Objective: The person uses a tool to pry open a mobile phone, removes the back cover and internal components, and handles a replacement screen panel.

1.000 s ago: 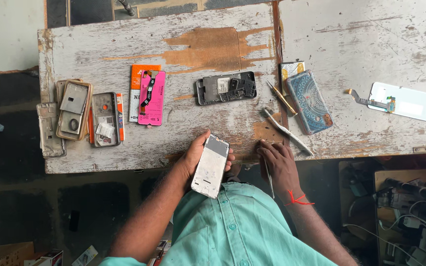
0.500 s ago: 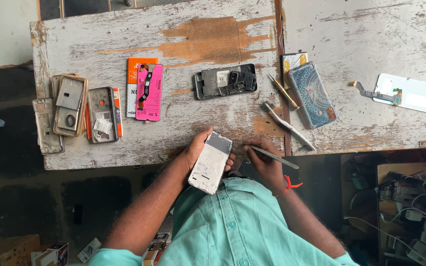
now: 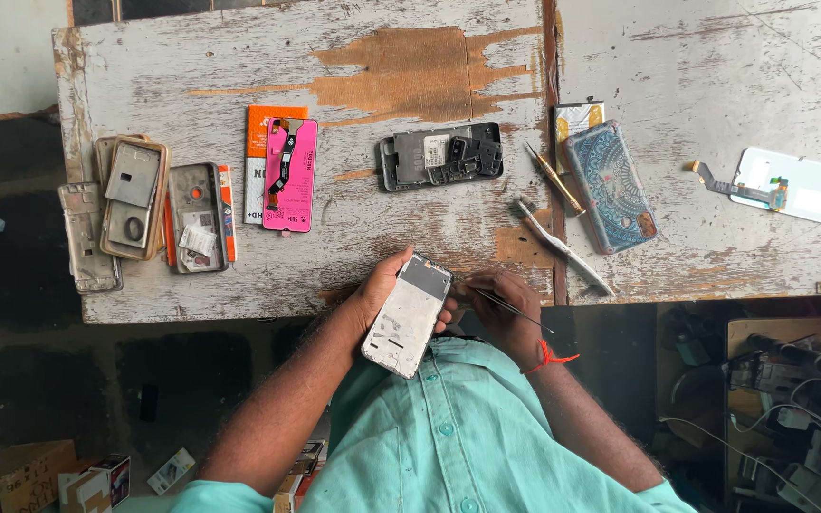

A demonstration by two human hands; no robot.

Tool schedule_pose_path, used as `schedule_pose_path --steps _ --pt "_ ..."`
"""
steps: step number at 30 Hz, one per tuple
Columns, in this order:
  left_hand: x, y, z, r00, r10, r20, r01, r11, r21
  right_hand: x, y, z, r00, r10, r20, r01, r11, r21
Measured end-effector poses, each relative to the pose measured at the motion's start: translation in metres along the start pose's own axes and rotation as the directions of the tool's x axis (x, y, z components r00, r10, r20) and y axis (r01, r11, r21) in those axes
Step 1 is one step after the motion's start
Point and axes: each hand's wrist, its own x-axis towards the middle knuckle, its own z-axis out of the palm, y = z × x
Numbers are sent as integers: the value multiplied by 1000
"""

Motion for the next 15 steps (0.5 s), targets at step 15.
schedule_pose_path --steps 15 --pt "4 -2 -6 999 -15 29 17 998 -54 -5 17 7 1000 5 -9 -6 999 -40"
